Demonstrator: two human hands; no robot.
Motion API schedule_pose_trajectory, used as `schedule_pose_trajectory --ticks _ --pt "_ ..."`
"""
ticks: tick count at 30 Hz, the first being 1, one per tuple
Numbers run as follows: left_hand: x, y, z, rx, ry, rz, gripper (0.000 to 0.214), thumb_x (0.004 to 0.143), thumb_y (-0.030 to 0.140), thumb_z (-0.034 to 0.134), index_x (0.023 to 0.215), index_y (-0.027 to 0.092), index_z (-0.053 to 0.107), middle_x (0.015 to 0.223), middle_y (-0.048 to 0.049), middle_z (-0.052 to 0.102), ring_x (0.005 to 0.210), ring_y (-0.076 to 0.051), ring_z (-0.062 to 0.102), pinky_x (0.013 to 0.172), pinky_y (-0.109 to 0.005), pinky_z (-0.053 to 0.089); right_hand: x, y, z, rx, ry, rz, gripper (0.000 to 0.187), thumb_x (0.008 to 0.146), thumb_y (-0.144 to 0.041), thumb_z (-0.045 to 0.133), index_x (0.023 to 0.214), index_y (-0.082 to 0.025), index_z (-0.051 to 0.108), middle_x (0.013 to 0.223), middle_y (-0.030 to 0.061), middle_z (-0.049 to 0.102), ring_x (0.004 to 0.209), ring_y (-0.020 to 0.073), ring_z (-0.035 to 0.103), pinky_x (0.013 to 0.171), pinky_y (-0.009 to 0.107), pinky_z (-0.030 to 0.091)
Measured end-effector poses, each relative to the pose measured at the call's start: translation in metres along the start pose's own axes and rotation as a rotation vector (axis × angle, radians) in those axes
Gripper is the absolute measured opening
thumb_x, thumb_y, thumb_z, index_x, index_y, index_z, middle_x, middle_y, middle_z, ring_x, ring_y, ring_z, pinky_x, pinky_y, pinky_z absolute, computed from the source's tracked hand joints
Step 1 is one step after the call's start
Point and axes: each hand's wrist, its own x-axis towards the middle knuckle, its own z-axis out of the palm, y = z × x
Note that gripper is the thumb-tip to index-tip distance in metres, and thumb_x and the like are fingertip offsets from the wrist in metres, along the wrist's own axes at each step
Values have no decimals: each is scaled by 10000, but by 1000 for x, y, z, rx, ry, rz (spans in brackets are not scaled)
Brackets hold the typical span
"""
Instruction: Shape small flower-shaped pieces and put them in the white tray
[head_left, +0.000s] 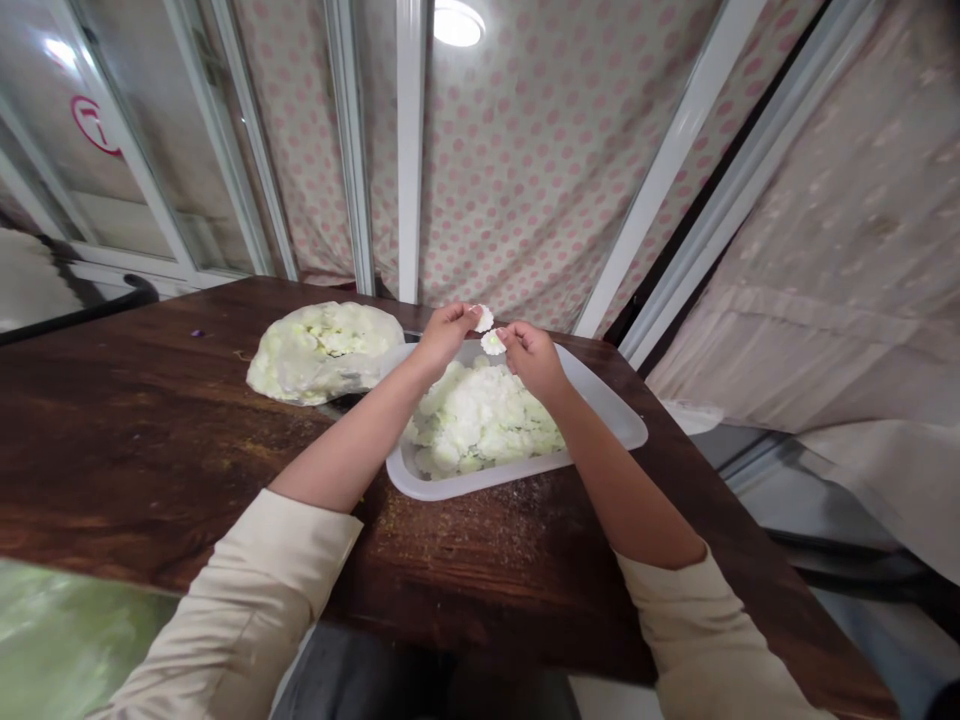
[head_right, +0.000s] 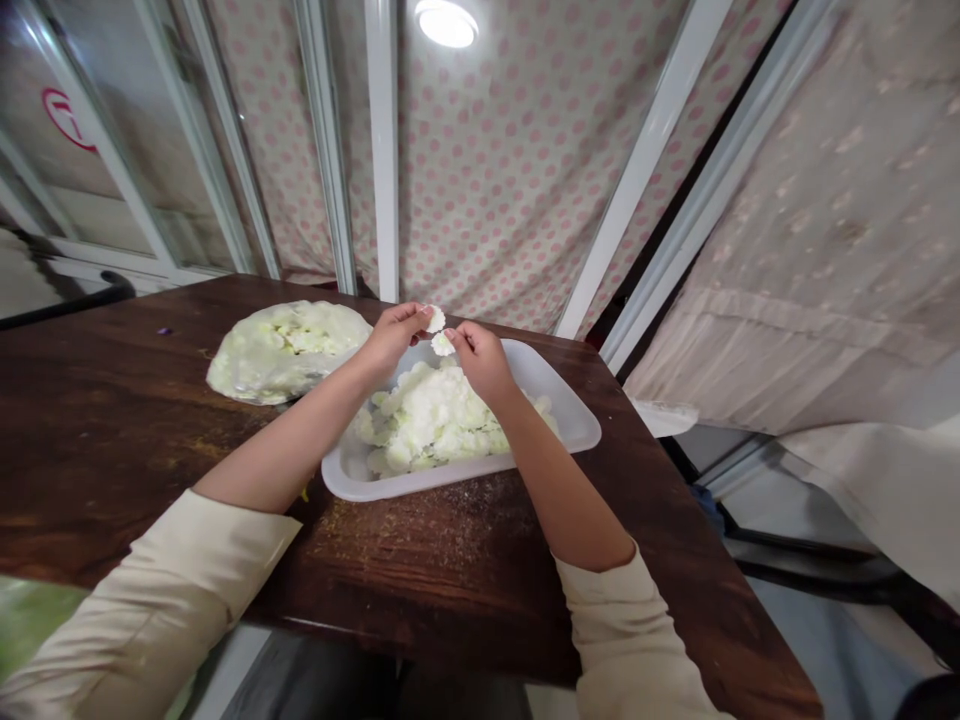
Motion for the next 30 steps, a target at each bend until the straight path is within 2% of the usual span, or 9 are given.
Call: schedule_pose_trajectory --ticks 3,6,9,12,15,18,22,26,30 --pt "1 -1 0 17 -3 27 262 786 321 523 588 168 447 533 38 415 503 -71 366 534 -219 319 1 -2 0 23 65 87 319 819 -422 514 618 -191 426 496 -38 426 435 82 406 416 212 313" --pt "3 -5 0 94 -2 49 323 812 368 475 567 175 390 509 41 342 482 -73 315 502 -226 271 3 -6 0 222 108 266 318 781 -359 582 591 -185 395 624 3 534 519 106 542 429 216 410" --pt "3 -6 -1 174 3 61 384 813 411 471 537 180 337 490 44 292 469 -71 268 490 -237 231 4 -10 -1 487 68 445 267 782 -262 588 621 -174 394 779 46 608 609 124 614 510 244 500" --pt "1 -5 -1 224 -23 60 421 807 437 478 515 182 313 480 44 266 466 -70 237 482 -248 193 3 -13 -4 648 27 536 176 793 -185 554 670 -163 429 809 70 633 674 128 633 563 230 512" --pt "-1 -4 -1 264 -57 56 440 803 459 484 504 179 322 469 46 255 458 -69 223 477 -252 168 2 -13 -7 725 6 545 139 788 -154 530 675 -158 449 813 67 624 728 120 624 581 200 496" --pt "-2 -6 -1 269 -103 52 430 820 462 465 515 170 381 466 43 313 452 -68 269 476 -242 199 2 -11 -11 770 -58 572 119 762 -118 511 667 -155 450 806 57 599 726 102 600 567 181 466" --pt "0 -11 0 216 -242 12 353 831 412 468 586 158 476 495 29 430 461 -73 363 485 -221 278 3 -10 -16 761 -185 703 18 770 -162 487 770 -157 504 791 59 584 617 88 535 408 170 334" --pt "0 -10 1 210 -324 -3 239 803 323 516 633 155 519 513 26 479 457 -72 394 481 -211 299 2 -14 -17 709 -370 691 154 822 -320 484 846 -178 536 772 49 576 525 79 458 348 181 209" --pt "-2 -6 -1 314 -280 38 325 810 351 492 554 150 504 461 33 439 425 -65 353 462 -213 269 -1 -20 -15 625 -351 649 320 814 -504 490 810 -188 541 707 37 545 494 82 434 356 194 213"
